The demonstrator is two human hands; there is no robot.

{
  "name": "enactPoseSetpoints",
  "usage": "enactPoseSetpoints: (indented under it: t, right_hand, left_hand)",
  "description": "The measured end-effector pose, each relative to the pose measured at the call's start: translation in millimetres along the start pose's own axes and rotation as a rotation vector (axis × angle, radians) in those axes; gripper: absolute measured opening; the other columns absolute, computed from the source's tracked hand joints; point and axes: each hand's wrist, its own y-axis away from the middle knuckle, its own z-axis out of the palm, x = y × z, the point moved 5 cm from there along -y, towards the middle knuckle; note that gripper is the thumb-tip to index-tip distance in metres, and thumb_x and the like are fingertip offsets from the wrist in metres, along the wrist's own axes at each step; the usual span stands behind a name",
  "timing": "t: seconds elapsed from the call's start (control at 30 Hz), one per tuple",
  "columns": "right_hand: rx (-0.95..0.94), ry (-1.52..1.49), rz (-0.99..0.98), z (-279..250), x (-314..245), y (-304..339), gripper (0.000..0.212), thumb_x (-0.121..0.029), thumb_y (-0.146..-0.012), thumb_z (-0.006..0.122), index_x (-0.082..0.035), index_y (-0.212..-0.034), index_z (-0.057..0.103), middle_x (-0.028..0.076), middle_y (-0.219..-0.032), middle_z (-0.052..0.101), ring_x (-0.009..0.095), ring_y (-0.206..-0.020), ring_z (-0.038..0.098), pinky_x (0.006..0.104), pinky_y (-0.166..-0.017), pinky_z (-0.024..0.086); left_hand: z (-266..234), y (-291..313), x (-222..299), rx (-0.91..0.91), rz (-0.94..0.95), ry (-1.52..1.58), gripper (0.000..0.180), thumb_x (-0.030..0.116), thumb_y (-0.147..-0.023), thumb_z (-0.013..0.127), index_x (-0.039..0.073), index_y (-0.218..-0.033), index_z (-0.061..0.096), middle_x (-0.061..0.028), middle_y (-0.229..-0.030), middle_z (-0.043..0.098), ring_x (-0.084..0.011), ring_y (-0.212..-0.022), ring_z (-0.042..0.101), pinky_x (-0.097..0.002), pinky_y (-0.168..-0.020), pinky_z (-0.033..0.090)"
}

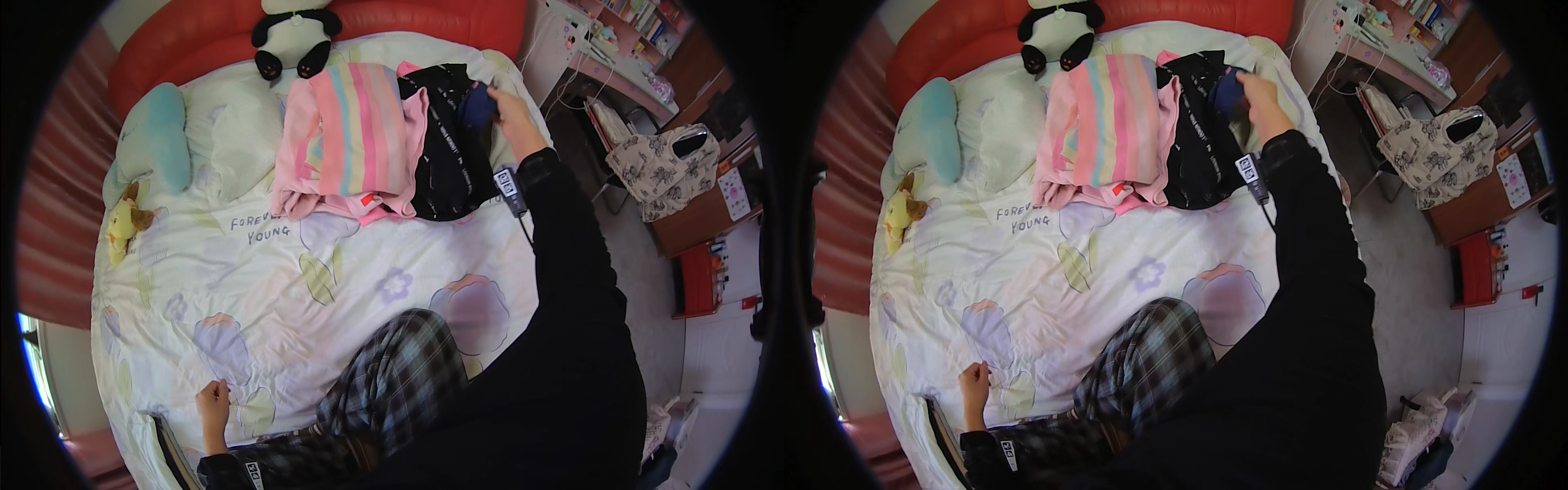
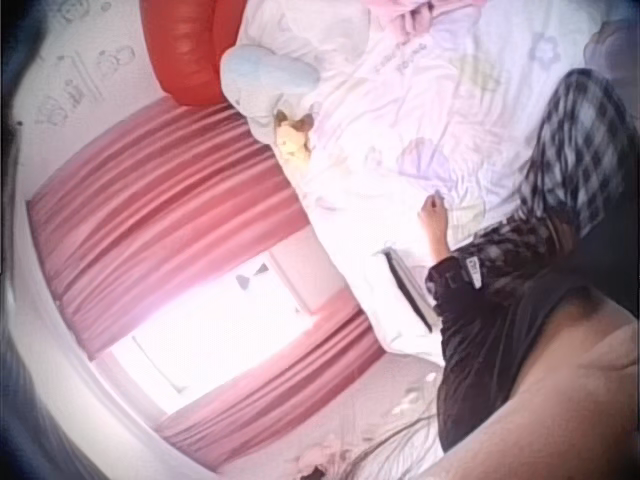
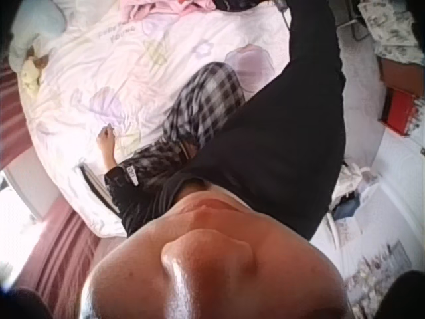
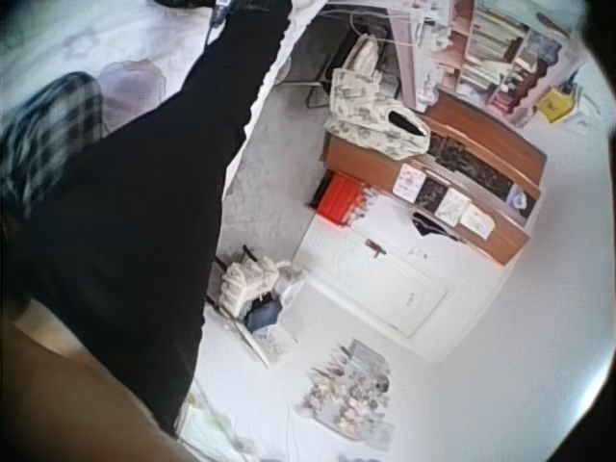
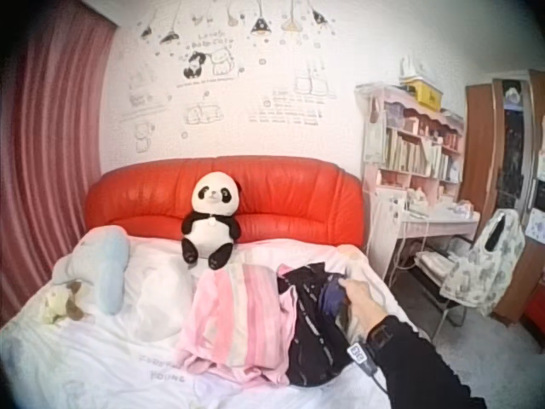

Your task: The person sits on a bed and folds several garments by hand. They unfold and smooth each item, fold sleeves and sides, then stack the folded clothes on the bed.

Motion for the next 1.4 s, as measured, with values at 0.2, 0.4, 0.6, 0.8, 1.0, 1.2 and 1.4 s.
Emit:
enactPoseSetpoints:
  t: [0.2,0.4,0.6,0.8,1.0,1.2,1.4]
  right_hand:
    - [-0.537,-0.365,-0.387,23.2,-178.6,60.9,0.018,-0.017,-0.085,0.056,-0.001,-0.092,0.062,0.005,-0.081,0.063,0.014,-0.069,0.06,0.026,-0.064,0.049]
    - [-0.933,-0.42,-0.428,87.6,-284.8,175.4,0.023,-0.024,-0.088,0.052,-0.004,-0.096,0.06,0.005,-0.086,0.063,0.015,-0.074,0.06,0.027,-0.069,0.049]
    - [-1.151,-0.421,-0.38,192.9,-297.6,308.5,0.022,-0.024,-0.088,0.05,-0.005,-0.092,0.059,0.006,-0.084,0.063,0.016,-0.074,0.059,0.0281,-0.071,0.048]
    - [-1.396,-0.381,-0.375,273.6,-298.3,426.3,0.022,-0.025,-0.088,0.049,-0.005,-0.088,0.058,0.007,-0.082,0.062,0.017,-0.074,0.058,0.0293,-0.072,0.047]
    - [-1.302,-0.251,-0.59,270.0,-292.9,521.3,0.019,-0.017,-0.09,0.047,-0.003,-0.093,0.059,0.006,-0.083,0.062,0.013,-0.073,0.058,0.0244,-0.069,0.047]
    - [-1.268,-0.147,-0.53,275.4,-262.8,545.8,0.021,-0.02,-0.089,0.051,-0.002,-0.095,0.06,0.003,-0.077,0.062,0.011,-0.062,0.057,0.0249,-0.057,0.047]
    - [-1.048,-0.043,-0.684,274.7,-245.6,486.2,0.021,-0.02,-0.085,0.058,-0.002,-0.092,0.063,0.001,-0.074,0.061,0.009,-0.062,0.055,0.0212,-0.055,0.046]
  left_hand:
    - [-49.5,3.5,58.4,0.024,0.069,0.197,0.02,0.013,-0.084,0.055,-0.002,-0.072,0.059,-0.0018,-0.049,0.05,-0.0065,-0.044,0.047,-0.022,-0.044,0.034]
    - [-79.8,21.8,121.8,-0.026,0.254,0.369,0.013,0.01,-0.083,0.055,-0.001,-0.087,0.061,-0.0053,-0.057,0.057,-0.0074,-0.049,0.052,-0.0217,-0.047,0.041]
    - [-94.0,44.6,140.6,-0.136,0.443,0.479,0.034,0.013,-0.083,0.057,0.003,-0.114,0.051,-0.0113,-0.081,0.063,-0.0156,-0.07,0.062,-0.0263,-0.064,0.048]
    - [-119.5,44.4,126.7,-0.085,0.495,0.636,0.074,0.022,-0.08,0.062,0.009,-0.138,0.016,-0.02,-0.121,0.047,-0.0279,-0.109,0.05,-0.0322,-0.082,0.046]
    - [-155.4,49.1,117.3,0.457,0.507,0.472,0.091,0.031,-0.072,0.069,0.006,-0.138,0.011,-0.0243,-0.136,0.027,-0.0338,-0.123,0.035,-0.0391,-0.093,0.038]
    - [-187.3,30.9,112.8,0.96,0.532,0.364,0.024,0.015,-0.073,0.065,0.001,-0.09,0.055,-0.0193,-0.093,0.059,-0.0282,-0.082,0.06,-0.0321,-0.071,0.047]
    - [-224.4,34.6,67.3,0.777,0.403,0.514,0.012,0.012,-0.082,0.055,0.005,-0.09,0.05,-0.0074,-0.058,0.047,-0.0125,-0.052,0.048,-0.0273,-0.049,0.037]
